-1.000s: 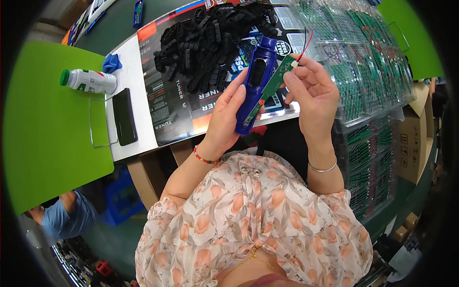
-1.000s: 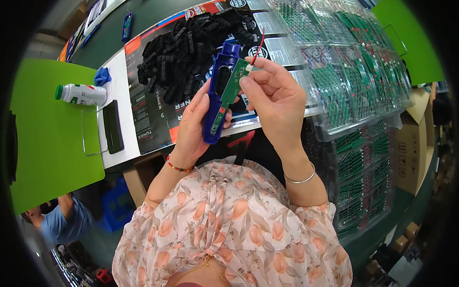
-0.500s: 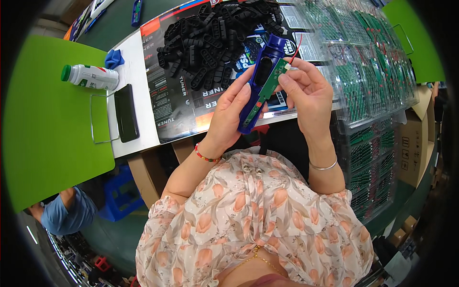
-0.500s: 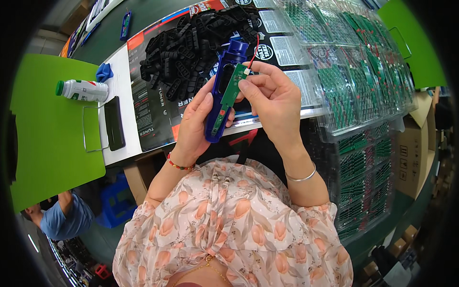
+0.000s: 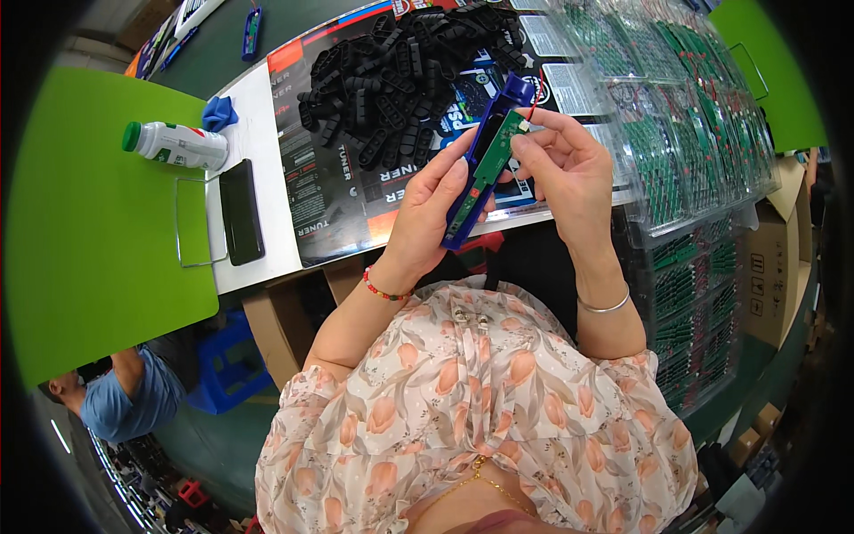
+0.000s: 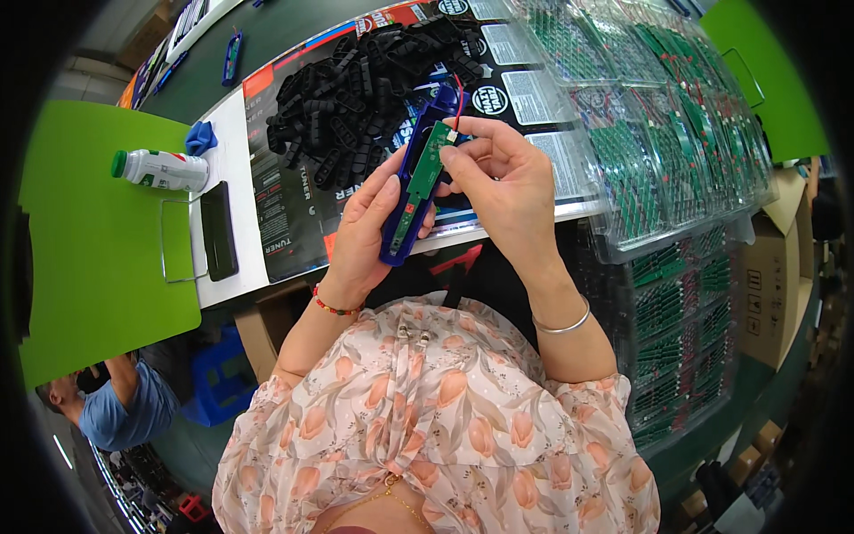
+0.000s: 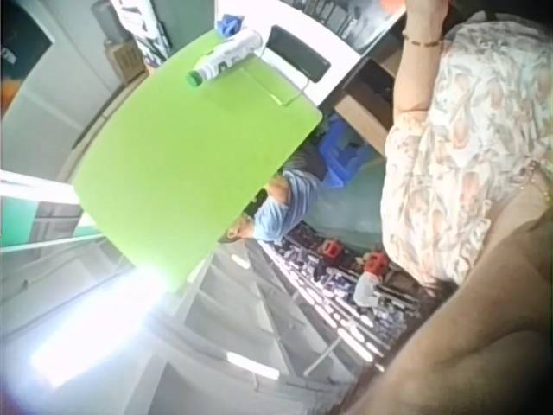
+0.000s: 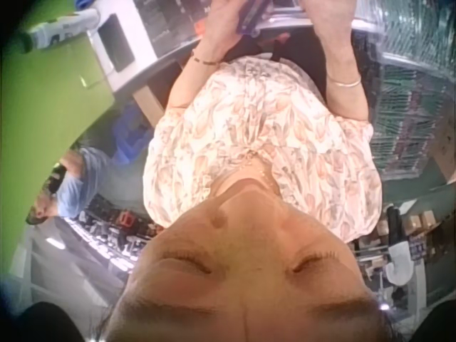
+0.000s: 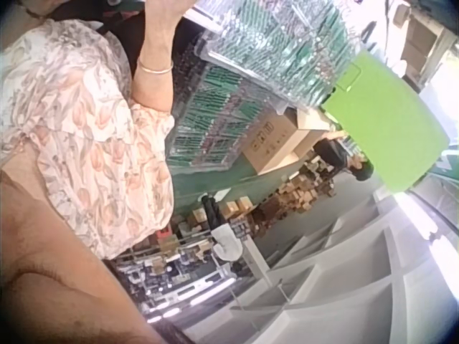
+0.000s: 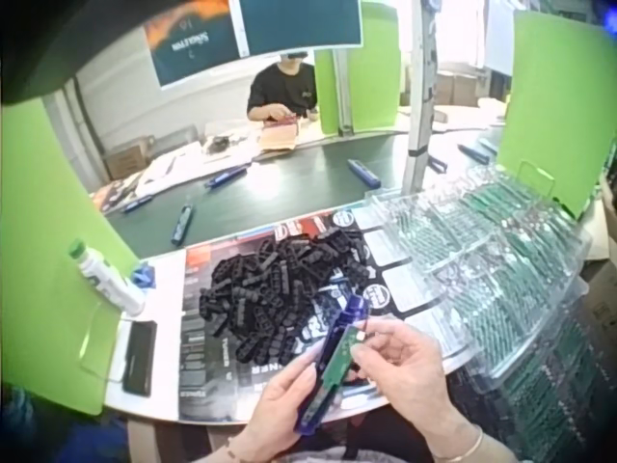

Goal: Manually assembling electronic components, including wiring and PCB placement, into blue plastic housings on a production line.

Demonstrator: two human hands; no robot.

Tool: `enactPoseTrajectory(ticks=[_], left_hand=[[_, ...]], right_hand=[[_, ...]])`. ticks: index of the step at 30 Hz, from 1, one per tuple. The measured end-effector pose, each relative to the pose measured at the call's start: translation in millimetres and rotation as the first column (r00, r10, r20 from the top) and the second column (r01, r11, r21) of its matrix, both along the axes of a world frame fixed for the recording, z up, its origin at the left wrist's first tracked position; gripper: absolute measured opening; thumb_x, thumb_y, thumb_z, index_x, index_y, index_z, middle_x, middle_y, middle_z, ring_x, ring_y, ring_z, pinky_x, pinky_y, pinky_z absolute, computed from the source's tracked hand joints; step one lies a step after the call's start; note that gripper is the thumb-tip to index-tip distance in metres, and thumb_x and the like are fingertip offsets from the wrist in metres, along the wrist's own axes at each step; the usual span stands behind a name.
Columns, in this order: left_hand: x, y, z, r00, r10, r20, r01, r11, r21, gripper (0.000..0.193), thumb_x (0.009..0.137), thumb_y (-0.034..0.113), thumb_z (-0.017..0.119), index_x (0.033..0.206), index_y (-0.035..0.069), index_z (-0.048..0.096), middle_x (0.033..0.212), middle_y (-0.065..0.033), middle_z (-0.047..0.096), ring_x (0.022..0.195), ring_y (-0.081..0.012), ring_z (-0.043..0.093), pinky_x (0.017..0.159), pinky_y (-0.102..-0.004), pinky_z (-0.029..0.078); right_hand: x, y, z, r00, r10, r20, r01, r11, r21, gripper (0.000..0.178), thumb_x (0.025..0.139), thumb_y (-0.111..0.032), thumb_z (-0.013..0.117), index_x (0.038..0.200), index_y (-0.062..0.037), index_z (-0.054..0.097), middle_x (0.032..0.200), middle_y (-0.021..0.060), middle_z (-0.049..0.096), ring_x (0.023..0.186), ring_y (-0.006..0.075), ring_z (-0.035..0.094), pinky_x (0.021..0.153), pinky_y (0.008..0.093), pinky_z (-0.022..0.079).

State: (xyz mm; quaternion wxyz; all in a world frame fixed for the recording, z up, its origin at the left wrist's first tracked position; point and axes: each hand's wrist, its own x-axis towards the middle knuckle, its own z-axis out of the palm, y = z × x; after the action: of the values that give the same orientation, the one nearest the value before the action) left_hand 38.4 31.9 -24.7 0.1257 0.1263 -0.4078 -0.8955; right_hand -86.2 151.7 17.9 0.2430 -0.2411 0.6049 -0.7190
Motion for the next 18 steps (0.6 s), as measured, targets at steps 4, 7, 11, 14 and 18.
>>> enactPoseTrajectory(ticks=[4,7,11,14,18], left_hand=[[0.5,-2.4,2.7,1.000,-0.022,0.007,0.023,1.000,-0.017,0.047,0.104,0.022,0.045,0.148,0.009,0.037,0.111,-0.0175,0.065,0.079,-0.0158,0.063,0.070,-0.0268,0.053],[1.1,-2.7,3.0,1.000,-0.025,0.006,0.025,1.000,-0.017,0.048,0.104,0.022,0.045,0.148,0.009,0.036,0.111,-0.0187,0.064,0.078,-0.0160,0.063,0.069,-0.0263,0.052],[1.7,-1.7,3.0,1.000,-0.029,-0.008,0.029,0.999,0.040,0.049,0.103,0.023,0.045,0.149,0.008,0.035,0.110,-0.0196,0.064,0.078,-0.0166,0.063,0.067,-0.0262,0.052],[2.2,-3.8,2.5,0.998,-0.038,-0.039,0.042,0.995,0.093,0.047,0.103,0.023,0.046,0.148,0.010,0.037,0.110,-0.0193,0.065,0.077,-0.0163,0.063,0.065,-0.0247,0.053],[3.5,-6.4,-0.2,0.995,-0.055,-0.082,0.066,0.988,0.137,0.048,0.103,0.024,0.047,0.148,0.009,0.037,0.110,-0.0202,0.065,0.076,-0.0175,0.063,0.064,-0.0252,0.053]], right_hand=[[-3.5,0.5,-2.7,0.999,-0.013,-0.031,0.014,1.000,0.026,0.026,0.087,-0.003,0.068,0.112,0.0048,0.064,0.083,0.0052,0.069,0.069,0.0062,0.062,0.060,0.0191,0.050],[-3.2,1.0,-0.6,0.999,-0.017,-0.028,0.018,0.999,0.046,0.025,0.087,-0.004,0.069,0.111,0.0040,0.065,0.081,0.0039,0.069,0.067,0.0050,0.060,0.059,0.0184,0.049],[-0.6,0.9,2.6,0.992,-0.040,-0.123,0.053,0.992,0.110,0.023,0.087,-0.004,0.069,0.109,0.0027,0.067,0.079,0.0030,0.069,0.065,0.0046,0.061,0.057,0.0183,0.048],[2.8,-0.7,7.8,0.975,-0.054,-0.214,0.076,0.993,0.093,0.021,0.086,-0.004,0.069,0.106,0.0020,0.068,0.077,0.0034,0.068,0.064,0.0060,0.063,0.056,0.0190,0.048],[4.4,-4.3,7.2,0.949,-0.067,-0.309,0.086,0.995,0.049,0.018,0.085,-0.003,0.069,0.102,0.0019,0.069,0.074,0.0054,0.068,0.062,0.0083,0.066,0.055,0.0201,0.049]])
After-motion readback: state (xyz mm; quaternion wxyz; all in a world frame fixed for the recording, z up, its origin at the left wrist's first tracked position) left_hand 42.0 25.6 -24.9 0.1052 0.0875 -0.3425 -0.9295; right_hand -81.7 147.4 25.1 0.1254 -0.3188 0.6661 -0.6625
